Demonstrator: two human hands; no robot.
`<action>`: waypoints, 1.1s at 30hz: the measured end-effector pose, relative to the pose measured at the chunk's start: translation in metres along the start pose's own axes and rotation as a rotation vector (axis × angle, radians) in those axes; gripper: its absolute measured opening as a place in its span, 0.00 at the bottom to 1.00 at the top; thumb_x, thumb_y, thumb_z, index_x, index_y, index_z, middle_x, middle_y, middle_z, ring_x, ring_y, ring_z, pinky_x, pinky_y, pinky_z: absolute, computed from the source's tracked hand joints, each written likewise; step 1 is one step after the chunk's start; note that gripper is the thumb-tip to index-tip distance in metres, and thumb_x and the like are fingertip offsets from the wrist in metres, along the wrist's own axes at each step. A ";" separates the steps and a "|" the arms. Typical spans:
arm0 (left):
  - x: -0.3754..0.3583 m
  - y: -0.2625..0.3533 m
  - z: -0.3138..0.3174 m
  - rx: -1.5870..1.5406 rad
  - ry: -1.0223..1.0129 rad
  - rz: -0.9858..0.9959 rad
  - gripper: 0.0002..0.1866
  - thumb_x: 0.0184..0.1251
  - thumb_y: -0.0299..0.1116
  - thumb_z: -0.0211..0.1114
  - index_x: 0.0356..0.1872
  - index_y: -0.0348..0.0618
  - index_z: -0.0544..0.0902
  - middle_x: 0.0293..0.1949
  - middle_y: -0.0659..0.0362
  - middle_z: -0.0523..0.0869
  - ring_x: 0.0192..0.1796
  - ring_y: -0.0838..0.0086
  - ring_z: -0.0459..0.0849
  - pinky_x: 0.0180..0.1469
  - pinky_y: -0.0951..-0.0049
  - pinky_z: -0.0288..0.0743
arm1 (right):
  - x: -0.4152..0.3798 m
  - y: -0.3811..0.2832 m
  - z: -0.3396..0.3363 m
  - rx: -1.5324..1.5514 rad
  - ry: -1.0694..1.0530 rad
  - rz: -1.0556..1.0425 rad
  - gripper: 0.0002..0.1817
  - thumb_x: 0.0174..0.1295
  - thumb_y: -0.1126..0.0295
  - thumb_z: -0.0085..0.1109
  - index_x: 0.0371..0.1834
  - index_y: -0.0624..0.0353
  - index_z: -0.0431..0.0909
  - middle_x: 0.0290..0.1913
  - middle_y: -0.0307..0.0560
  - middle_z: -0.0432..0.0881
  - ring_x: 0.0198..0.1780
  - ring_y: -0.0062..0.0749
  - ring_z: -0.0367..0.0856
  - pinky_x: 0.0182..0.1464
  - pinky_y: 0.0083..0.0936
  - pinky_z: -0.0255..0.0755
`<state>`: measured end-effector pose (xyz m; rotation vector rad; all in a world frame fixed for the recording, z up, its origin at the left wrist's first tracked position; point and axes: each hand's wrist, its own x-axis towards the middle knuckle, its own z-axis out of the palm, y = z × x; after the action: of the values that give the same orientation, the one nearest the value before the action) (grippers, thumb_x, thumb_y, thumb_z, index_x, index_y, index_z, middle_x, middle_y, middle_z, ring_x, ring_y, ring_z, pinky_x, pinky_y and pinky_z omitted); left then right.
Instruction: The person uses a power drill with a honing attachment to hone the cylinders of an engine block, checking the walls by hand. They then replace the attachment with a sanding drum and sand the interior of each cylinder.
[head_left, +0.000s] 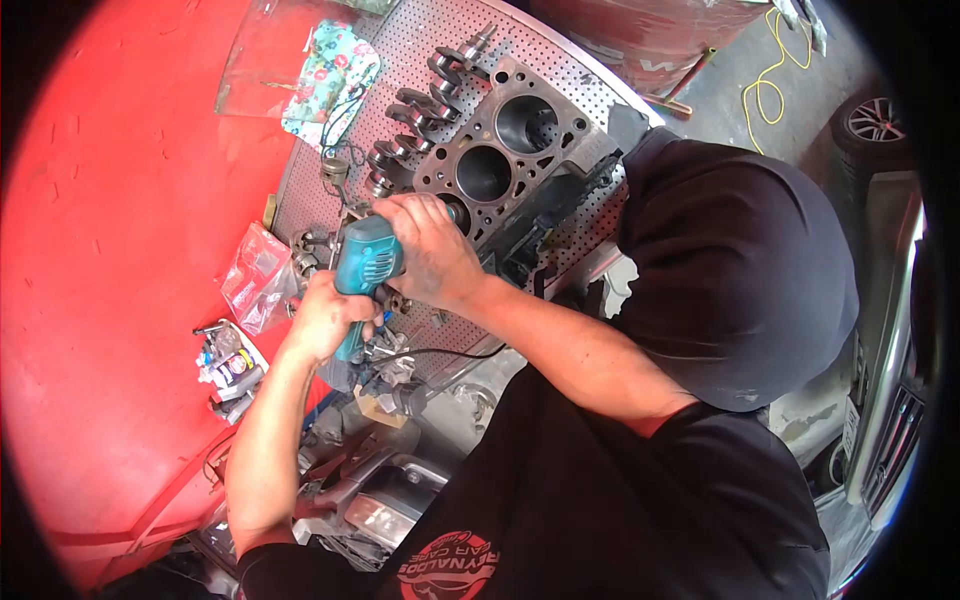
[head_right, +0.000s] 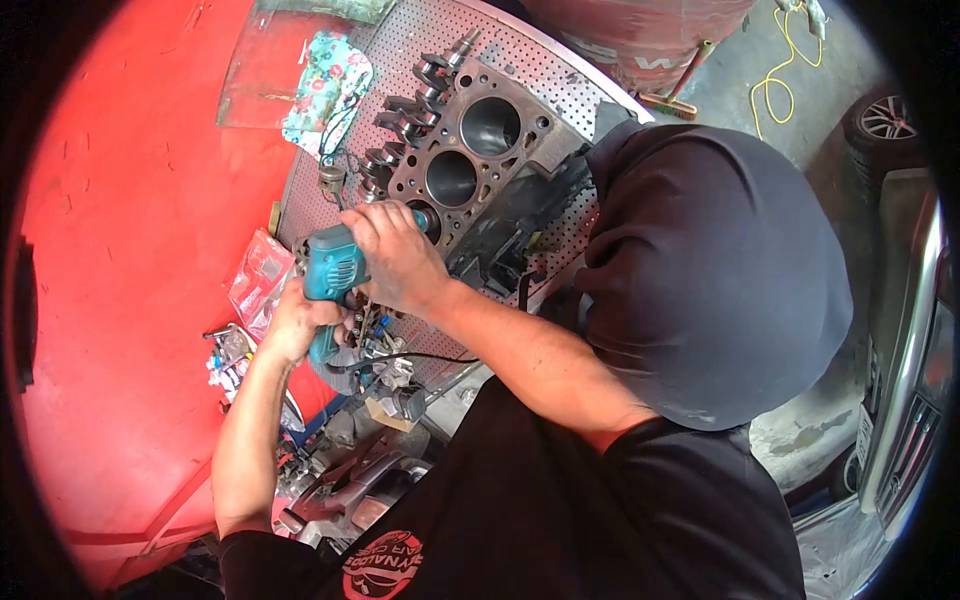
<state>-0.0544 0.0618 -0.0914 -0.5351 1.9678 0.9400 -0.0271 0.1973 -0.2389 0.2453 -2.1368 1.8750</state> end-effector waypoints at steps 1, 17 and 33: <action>0.004 -0.001 0.000 0.021 -0.003 0.004 0.11 0.47 0.23 0.64 0.34 0.32 0.85 0.25 0.54 0.86 0.22 0.72 0.82 0.28 0.71 0.76 | -0.001 0.003 0.000 0.004 0.006 0.003 0.47 0.32 0.72 0.81 0.63 0.61 0.69 0.57 0.56 0.76 0.62 0.56 0.75 0.69 0.49 0.66; 0.000 -0.003 -0.005 0.046 -0.019 0.053 0.12 0.45 0.24 0.64 0.35 0.32 0.84 0.24 0.54 0.85 0.22 0.72 0.83 0.27 0.71 0.77 | -0.007 -0.007 0.005 -0.070 0.088 -0.038 0.50 0.31 0.73 0.81 0.66 0.63 0.67 0.57 0.58 0.75 0.61 0.58 0.75 0.69 0.52 0.66; -0.072 0.015 -0.031 0.000 0.071 0.110 0.19 0.42 0.26 0.63 0.39 0.31 0.84 0.27 0.55 0.85 0.24 0.72 0.82 0.30 0.73 0.77 | 0.013 -0.071 0.011 -0.046 0.082 -0.101 0.43 0.40 0.70 0.75 0.66 0.64 0.70 0.56 0.58 0.76 0.59 0.54 0.75 0.65 0.50 0.65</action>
<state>-0.0421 0.0481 -0.0140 -0.4700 2.0787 1.0009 -0.0186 0.1772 -0.1687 0.2571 -2.0707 1.7472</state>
